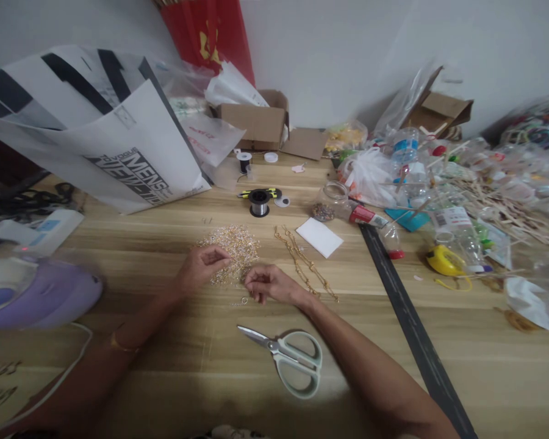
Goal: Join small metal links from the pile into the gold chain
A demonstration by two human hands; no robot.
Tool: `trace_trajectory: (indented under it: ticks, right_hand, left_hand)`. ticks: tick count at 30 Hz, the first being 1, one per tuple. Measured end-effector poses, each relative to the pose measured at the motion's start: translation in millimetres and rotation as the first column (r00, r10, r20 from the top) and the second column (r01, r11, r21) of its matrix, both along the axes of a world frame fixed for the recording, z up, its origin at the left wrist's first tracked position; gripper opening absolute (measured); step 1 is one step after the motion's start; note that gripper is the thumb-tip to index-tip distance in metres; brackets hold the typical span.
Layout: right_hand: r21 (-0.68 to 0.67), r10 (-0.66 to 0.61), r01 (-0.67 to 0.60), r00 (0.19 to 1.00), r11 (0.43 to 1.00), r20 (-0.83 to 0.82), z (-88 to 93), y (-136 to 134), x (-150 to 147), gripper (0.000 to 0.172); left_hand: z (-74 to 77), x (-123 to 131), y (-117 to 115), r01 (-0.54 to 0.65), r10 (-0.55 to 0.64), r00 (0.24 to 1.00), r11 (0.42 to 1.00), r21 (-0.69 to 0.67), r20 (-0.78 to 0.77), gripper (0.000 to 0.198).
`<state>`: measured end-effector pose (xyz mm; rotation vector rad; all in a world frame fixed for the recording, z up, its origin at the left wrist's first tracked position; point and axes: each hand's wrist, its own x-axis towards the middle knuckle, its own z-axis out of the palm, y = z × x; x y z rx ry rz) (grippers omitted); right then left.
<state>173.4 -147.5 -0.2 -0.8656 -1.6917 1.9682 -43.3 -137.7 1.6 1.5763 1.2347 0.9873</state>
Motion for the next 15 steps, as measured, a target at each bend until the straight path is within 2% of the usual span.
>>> trace_trajectory:
  ticks: [6, 15]
  right_hand:
    - [0.004, 0.002, -0.002, 1.000, 1.000, -0.005, -1.3, 0.5, 0.6, 0.027]
    - [0.002, 0.005, -0.005, 1.000, 1.000, -0.005, -2.1, 0.8, 0.7, 0.029]
  left_hand:
    - [2.4, -0.6, -1.3, -0.004, 0.007, 0.998, 0.999, -0.040, 0.061, 0.016]
    - [15.0, 1.3, -1.3, -0.022, 0.032, 0.995, 0.994, -0.104, 0.090, 0.021]
